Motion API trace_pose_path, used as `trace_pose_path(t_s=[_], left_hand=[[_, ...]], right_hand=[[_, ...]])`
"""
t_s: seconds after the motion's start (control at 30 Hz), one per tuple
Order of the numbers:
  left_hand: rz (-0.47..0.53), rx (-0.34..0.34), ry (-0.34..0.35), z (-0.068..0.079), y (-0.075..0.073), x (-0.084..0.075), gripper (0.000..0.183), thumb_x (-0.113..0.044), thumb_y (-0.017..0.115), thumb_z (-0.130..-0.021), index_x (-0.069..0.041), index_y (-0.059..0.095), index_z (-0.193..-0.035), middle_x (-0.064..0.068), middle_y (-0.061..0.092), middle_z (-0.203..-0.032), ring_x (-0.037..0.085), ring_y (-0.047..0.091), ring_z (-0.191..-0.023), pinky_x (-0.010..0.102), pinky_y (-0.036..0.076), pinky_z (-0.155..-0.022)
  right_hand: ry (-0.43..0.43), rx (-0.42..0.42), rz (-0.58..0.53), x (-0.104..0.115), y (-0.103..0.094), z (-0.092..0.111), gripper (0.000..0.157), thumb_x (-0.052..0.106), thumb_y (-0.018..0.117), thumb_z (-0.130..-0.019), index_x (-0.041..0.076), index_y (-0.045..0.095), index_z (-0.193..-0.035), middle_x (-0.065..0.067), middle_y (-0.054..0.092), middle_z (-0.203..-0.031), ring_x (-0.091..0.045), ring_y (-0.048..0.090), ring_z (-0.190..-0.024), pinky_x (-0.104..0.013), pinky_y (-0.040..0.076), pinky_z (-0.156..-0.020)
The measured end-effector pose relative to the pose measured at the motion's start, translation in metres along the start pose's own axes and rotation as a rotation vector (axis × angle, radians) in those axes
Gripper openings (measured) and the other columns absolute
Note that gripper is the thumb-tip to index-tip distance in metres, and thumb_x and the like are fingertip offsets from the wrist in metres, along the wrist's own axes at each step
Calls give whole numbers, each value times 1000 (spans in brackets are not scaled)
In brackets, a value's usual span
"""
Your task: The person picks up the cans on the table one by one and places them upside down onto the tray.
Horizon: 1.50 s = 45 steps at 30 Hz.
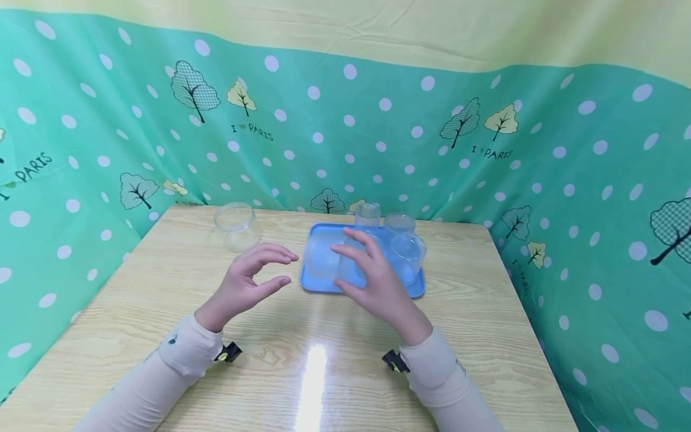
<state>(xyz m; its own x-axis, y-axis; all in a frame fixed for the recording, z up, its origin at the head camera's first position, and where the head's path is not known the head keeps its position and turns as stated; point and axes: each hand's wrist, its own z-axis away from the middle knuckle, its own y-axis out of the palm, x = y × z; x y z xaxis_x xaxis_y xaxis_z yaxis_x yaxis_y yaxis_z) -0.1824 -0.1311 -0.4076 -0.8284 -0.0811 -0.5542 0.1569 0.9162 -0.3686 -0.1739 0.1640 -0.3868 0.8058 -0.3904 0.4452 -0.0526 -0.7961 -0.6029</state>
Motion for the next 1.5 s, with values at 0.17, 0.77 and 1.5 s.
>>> trace_pose_path(t_s=[0.17, 0.77, 1.5], left_hand=[[-10, 76, -25, 1, -1, 0, 48, 7, 83, -79, -12, 70, -121, 10, 71, -119, 22, 64, -116, 30, 56, -95], [-89, 355, -119, 4, 1, 2, 35, -16, 80, -91, -21, 69, -124, -3, 67, -125, 16, 60, -122, 34, 50, -107], [-61, 492, -182, 6, 5, 4, 30, -13, 78, -92, -24, 70, -119, -8, 68, -122, 11, 61, -118, 33, 50, -104]], right_hand=[[-4, -1, 39, -2, -6, -10, 70, 4, 90, -76, 14, 60, -139, -19, 42, -155, -34, 43, -143, -50, 49, -108], [-54, 115, 209, 2, -39, -58, 68, 8, 87, -81, 18, 59, -142, -14, 39, -158, -33, 42, -144, -50, 54, -103], [91, 505, 257, -9, -63, -128, 61, 14, 83, -87, 28, 60, -142, -5, 40, -158, -27, 40, -144, -45, 50, -107]])
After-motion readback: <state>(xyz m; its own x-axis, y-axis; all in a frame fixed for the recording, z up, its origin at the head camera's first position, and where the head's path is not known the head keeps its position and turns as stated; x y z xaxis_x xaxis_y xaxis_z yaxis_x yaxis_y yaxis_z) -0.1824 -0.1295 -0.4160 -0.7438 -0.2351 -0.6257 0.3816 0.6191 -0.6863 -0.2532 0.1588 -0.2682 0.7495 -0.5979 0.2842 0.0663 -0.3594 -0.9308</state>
